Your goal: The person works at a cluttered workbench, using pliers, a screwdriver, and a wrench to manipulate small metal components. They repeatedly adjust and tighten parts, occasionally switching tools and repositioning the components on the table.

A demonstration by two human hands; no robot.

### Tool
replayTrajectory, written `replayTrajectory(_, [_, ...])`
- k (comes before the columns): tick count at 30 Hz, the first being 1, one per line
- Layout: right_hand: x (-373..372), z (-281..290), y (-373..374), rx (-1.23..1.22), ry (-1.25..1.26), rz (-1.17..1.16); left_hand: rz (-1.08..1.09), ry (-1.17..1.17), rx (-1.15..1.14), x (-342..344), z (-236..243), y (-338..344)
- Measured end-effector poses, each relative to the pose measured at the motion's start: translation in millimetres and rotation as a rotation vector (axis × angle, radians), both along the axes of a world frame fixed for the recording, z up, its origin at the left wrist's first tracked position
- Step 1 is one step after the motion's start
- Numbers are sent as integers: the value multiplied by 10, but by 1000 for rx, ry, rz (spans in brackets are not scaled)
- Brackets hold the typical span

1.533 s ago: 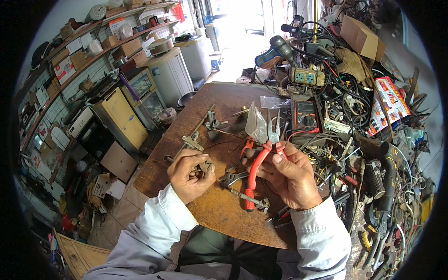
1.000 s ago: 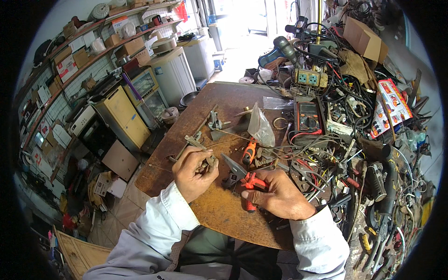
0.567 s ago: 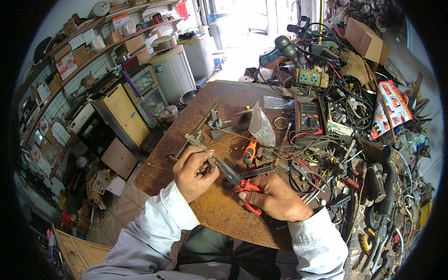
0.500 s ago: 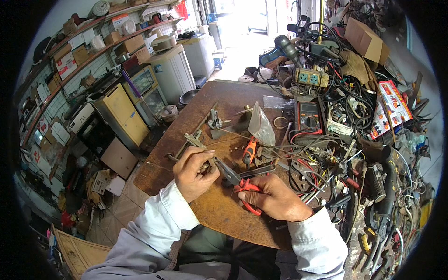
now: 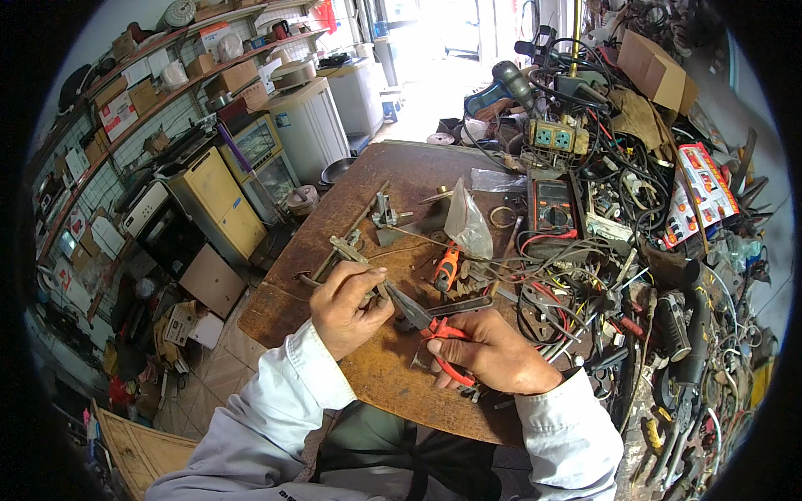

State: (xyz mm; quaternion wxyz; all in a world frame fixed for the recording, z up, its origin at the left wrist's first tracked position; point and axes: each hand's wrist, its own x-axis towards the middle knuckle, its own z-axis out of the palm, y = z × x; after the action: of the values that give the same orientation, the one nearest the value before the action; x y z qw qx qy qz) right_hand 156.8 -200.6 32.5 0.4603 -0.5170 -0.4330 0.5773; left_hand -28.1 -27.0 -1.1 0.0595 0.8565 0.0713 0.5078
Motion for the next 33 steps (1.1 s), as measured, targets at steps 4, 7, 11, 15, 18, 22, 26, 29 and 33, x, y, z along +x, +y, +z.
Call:
replayTrajectory(4, [13,-15,-8,-6,13,9,21,17,18,7,-5,-14])
replayTrajectory(7, [11,6,-20,1,-23,14,30,22,18,5,-7,-18])
replayTrajectory(11, [-45,31,-20,19,-72,-8,33,18,31,6,-8,-11])
replayTrajectory(15, [-40,30,-40,28,-122,-13,25,17,21,6,-14,-6])
replayTrajectory(18, [-21,43,-48,22,-140,-10,13,21,-19,11,-16,2])
replayTrajectory(22, [81,187,-121,64,-11,-265,63,-19,-52,-27,8,24])
replayTrajectory(26, [131,28,-85,203,-264,-282,2,-42,-78,38,21,17])
replayTrajectory(29, [92,-16,-43,210,-522,-143,22,-26,-105,-1,33,7])
replayTrajectory(33, [41,16,-25,144,-309,-37,-11,-16,-131,14,38,-23])
